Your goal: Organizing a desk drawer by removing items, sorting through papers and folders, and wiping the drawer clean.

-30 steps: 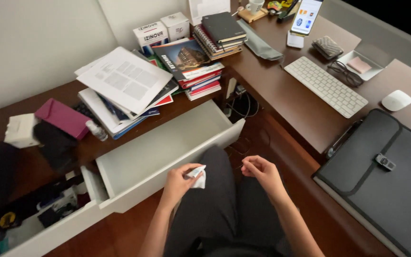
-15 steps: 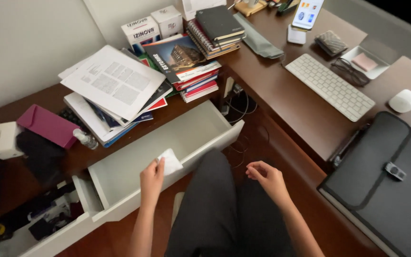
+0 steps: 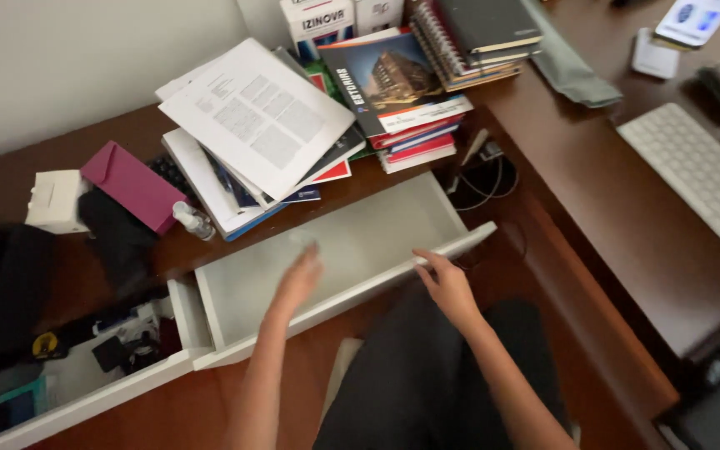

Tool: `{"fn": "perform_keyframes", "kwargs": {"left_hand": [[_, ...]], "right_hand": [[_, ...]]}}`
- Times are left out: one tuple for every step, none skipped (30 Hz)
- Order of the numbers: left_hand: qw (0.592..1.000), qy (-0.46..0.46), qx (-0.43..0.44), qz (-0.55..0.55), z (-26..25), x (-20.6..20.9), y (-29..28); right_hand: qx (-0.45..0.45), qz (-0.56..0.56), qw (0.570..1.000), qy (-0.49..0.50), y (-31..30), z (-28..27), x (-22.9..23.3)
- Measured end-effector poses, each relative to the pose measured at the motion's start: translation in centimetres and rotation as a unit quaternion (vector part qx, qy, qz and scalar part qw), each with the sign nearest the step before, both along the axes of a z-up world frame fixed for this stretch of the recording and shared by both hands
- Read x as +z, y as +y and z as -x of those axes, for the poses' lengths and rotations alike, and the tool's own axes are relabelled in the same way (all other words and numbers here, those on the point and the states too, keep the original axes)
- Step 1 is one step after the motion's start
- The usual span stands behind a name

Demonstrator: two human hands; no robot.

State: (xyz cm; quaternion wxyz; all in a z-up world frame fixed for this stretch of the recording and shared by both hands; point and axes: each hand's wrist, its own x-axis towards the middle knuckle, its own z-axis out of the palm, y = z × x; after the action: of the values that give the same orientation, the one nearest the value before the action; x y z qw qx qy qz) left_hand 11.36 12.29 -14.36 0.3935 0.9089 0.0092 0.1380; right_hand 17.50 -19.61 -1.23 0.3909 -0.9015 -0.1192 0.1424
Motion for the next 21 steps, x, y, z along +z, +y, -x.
{"fn": "perform_keyframes", "kwargs": {"left_hand": [[1.0, 0.004, 0.004, -0.001, 0.0, -0.8, 0.0], [0.983, 0.179, -0.042, 0.003, -0.1, -1.7, 0.0], [0.934, 0.348, -0.085, 0.008, -0.2, -2.6, -0.1], [0.932, 0.352, -0.083, 0.009, -0.4, -2.1, 0.0], [0.927, 0.367, -0.078, 0.014, -0.7, -1.7, 0.0], [0.921, 0.382, -0.074, 0.019, -1.0, -1.3, -0.2], [0.919, 0.386, -0.074, 0.021, -1.9, -5.5, 0.8], [0.931, 0.355, -0.085, -0.031, -2.8, -9.8, 1.7], [0.938, 0.322, -0.096, -0.082, -3.6, -14.0, 2.5], [0.937, 0.325, -0.098, -0.08, -4.4, -14.9, 2.6], [0.931, 0.338, -0.091, -0.104, -5.3, -15.8, 2.6], [0.924, 0.35, -0.087, -0.129, -6.3, -16.7, 2.5], [0.922, 0.353, -0.092, -0.127, -6.6, -16.9, 1.9], [0.911, 0.372, -0.094, -0.153, -7.0, -17.1, 1.4], [0.899, 0.389, -0.096, -0.178, -7.3, -17.4, 0.8], [0.897, 0.392, -0.102, -0.176, -7.9, -17.0, -0.6], [0.904, 0.352, -0.114, -0.213, -8.6, -16.7, -1.9], [0.909, 0.311, -0.126, -0.248, -9.1, -16.4, -3.2], [0.908, 0.314, -0.132, -0.246, -10.5, -15.9, -4.8], [0.917, 0.295, -0.161, -0.216, -11.7, -15.3, -6.3], [0.923, 0.276, -0.191, -0.186, -12.8, -14.7, -7.8]], "right_hand": [[0.004, -0.001, 1.0, 0.004, 0.6, -0.7, -1.5], [0.024, 0.024, 0.999, -0.035, 1.1, -1.5, -2.9], [0.045, 0.048, 0.995, -0.074, 1.7, -2.3, -4.4], [0.047, 0.048, 0.995, -0.069, 1.9, -2.2, -5.1], [0.052, 0.087, 0.988, -0.119, 2.0, -2.2, -5.8], [0.054, 0.127, 0.976, -0.169, 1.9, -2.1, -6.6], [0.055, 0.128, 0.977, -0.164, 2.0, -2.3, -7.2], [0.041, 0.113, 0.972, -0.203, 2.0, -2.4, -7.8], [0.026, 0.099, 0.965, -0.241, 2.0, -2.5, -8.4], [0.026, 0.101, 0.966, -0.237, 2.0, -2.8, -9.1], [0.011, 0.084, 0.968, -0.234, 1.9, -3.0, -9.7], [-0.006, 0.07, 0.97, -0.231, 1.7, -3.2, -10.3], [-0.009, 0.074, 0.971, -0.227, 1.7, -3.2, -10.0], [-0.024, 0.069, 0.973, -0.22, 1.8, -3.2, -9.8], [-0.04, 0.064, 0.974, -0.213, 1.8, -3.2, -9.5], [-0.042, 0.068, 0.975, -0.208, 1.8, -3.3, -9.6], [-0.049, 0.067, 0.974, -0.212, 1.8, -3.4, -9.6], [-0.055, 0.066, 0.973, -0.215, 1.8, -3.3, -9.6], [-0.058, 0.07, 0.973, -0.21, 1.7, -3.5, -9.5], [-0.058, 0.053, 0.974, -0.21, 1.7, -3.6, -9.3], [-0.058, 0.037, 0.975, -0.211, 1.7, -3.6, -9.1]]}}
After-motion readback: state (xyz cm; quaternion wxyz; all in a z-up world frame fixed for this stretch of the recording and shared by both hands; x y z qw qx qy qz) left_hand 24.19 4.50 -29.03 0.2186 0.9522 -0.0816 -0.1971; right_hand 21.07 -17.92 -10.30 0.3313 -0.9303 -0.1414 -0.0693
